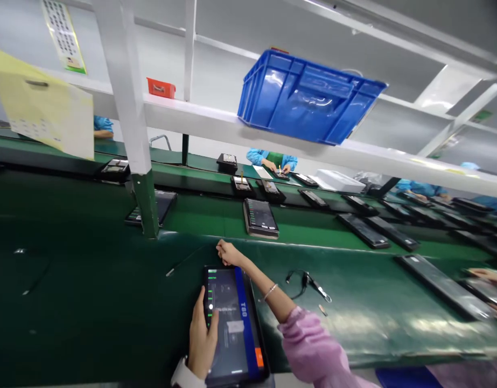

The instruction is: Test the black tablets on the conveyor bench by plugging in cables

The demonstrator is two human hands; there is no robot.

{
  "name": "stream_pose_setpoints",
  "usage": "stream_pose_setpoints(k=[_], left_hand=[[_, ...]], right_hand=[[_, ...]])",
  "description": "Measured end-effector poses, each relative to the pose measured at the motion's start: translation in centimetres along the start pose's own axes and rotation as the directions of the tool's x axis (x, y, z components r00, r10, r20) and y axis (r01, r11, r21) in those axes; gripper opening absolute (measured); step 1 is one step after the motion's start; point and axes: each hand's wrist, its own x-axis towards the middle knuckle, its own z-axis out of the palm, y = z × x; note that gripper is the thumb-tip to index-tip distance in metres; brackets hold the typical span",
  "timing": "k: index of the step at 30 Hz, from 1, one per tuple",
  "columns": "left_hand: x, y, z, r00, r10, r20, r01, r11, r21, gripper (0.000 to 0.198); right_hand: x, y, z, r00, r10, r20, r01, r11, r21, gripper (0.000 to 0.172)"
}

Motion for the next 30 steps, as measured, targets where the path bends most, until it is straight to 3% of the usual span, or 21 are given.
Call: stream_pose_setpoints(k=[3, 5, 7, 9, 11, 12, 15, 18, 20, 24, 27, 30], left_hand=[[0.1, -0.5, -0.3, 1.0, -0.026, -0.004, 0.026, 0.999, -0.035, 0.07], [0.1, -0.9, -0.4, 0.999, -0.045, 0.0, 0.044, 0.997, -0.065, 0.069], [0.0, -1.2, -0.5, 0.998, -0.062, 0.012, 0.062, 0.993, -0.099, 0.066], [-0.1, -1.5, -0.6, 0.998, -0.066, 0.023, 0.068, 0.989, -0.131, 0.064], [-0.1, -1.7, -0.7, 0.998, -0.06, 0.033, 0.065, 0.986, -0.151, 0.064], [-0.1, -1.8, -0.8, 0.997, -0.062, 0.038, 0.067, 0.986, -0.155, 0.064], [0.0, -1.9, -0.9, 0.997, -0.052, 0.057, 0.06, 0.986, -0.156, 0.063], [-0.2, -1.8, -1.3, 0.995, -0.018, 0.097, 0.031, 0.99, -0.137, 0.065], [-0.5, -1.6, -1.7, 0.987, 0.007, 0.158, 0.011, 0.994, -0.109, 0.07], [-0.3, -1.1, -2.6, 0.946, 0.058, 0.319, -0.042, 0.998, -0.057, 0.08], [0.7, -0.6, -3.2, 0.979, 0.023, 0.2, -0.009, 0.998, -0.07, 0.068], [0.4, -0.3, -3.5, 0.992, -0.108, 0.067, 0.118, 0.977, -0.179, 0.066]], right_hand=[[-2.2, -0.6, -1.3, 0.979, -0.058, -0.194, 0.072, 0.995, 0.068, 0.009], [-5.6, -0.9, -3.2, 0.928, -0.098, -0.36, 0.133, 0.988, 0.073, 0.012], [-10.2, -0.8, -5.7, 0.843, -0.108, -0.528, 0.154, 0.987, 0.045, 0.021], [-14.9, 0.2, -8.3, 0.716, -0.106, -0.69, 0.128, 0.992, -0.019, 0.029], [-19.1, 2.3, -10.3, 0.627, -0.089, -0.774, 0.019, 0.995, -0.1, 0.032], [-20.9, 3.6, -11.0, 0.616, -0.08, -0.783, -0.07, 0.985, -0.155, 0.031], [-24.5, 8.3, -11.4, 0.669, 0.008, -0.744, -0.38, 0.863, -0.333, 0.021], [-25.9, 11.8, -10.2, 0.706, 0.101, -0.701, -0.522, 0.744, -0.418, 0.006], [-25.8, 12.8, -9.0, 0.745, 0.104, -0.659, -0.504, 0.735, -0.454, 0.004], [-23.9, 11.8, -6.6, 0.829, 0.011, -0.559, -0.373, 0.755, -0.539, 0.024], [-21.6, 10.2, -5.1, 0.872, -0.086, -0.482, -0.246, 0.775, -0.583, 0.029], [-19.6, 9.5, -3.7, 0.894, -0.114, -0.433, -0.194, 0.773, -0.604, 0.028]])
